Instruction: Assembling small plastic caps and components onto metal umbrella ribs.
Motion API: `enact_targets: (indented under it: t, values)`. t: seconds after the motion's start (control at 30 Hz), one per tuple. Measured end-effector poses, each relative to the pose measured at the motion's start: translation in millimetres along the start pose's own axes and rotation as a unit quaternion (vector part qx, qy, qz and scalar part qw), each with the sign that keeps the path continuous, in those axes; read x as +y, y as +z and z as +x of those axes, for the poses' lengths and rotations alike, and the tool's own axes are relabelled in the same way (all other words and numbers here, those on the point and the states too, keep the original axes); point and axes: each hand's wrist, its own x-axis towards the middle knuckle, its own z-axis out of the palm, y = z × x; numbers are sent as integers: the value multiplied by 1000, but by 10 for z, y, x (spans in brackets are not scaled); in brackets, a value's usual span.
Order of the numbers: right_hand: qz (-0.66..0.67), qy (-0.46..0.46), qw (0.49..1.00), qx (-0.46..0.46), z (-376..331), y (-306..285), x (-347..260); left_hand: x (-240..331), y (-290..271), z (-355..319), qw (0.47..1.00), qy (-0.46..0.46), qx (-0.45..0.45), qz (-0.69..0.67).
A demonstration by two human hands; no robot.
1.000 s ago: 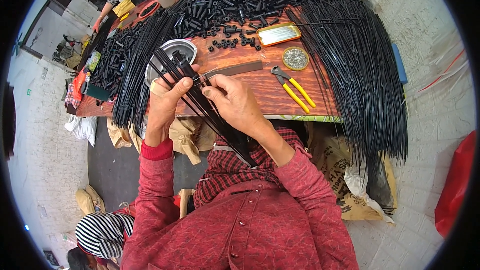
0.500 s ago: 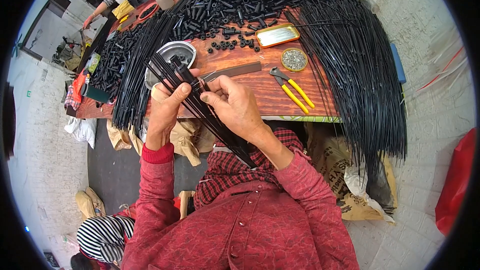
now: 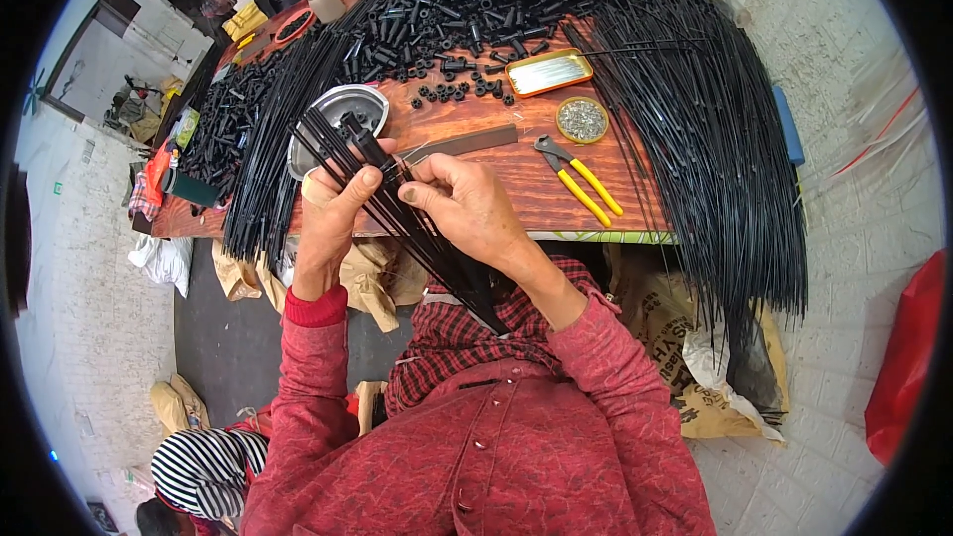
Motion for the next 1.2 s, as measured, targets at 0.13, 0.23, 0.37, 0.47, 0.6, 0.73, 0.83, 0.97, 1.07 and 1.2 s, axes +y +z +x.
enact_targets:
  t: [0.13, 0.23, 0.37, 0.47, 0.6, 0.73, 0.83, 0.97, 1.07, 1.2]
  values:
    - [47, 18, 999, -11, 21, 46, 68, -14, 1, -57, 1000, 8, 12, -14]
    - [32, 14, 999, -20, 39, 68, 82, -68, -50, -49, 1000, -1, 12, -26]
    - [0, -32, 999, 40, -31, 144, 159, 35, 57, -80, 997, -21, 29, -68]
    - [-36, -60, 995, 66, -104, 198, 22, 129, 42, -145, 997, -25, 22, -71]
    - [-49, -51, 996, 55, -153, 214, -27, 210, 31, -203, 999, -35, 8, -23]
    - [-79, -90, 989, 81, -175, 223, -105, 209, 82, -217, 999, -42, 34, -5]
    - [-136, -113, 979, 105, -211, 249, -160, 216, 145, -207, 999, -25, 47, 8]
    - [-188, -177, 957, 131, -224, 265, -206, 233, 180, -150, 999, 3, 25, -27]
    - [-226, -195, 942, 154, -232, 242, -211, 127, 171, -100, 999, 29, 10, -9]
    - [-201, -176, 955, 128, -248, 155, -227, 110, 205, -107, 998, 52, 12, 14]
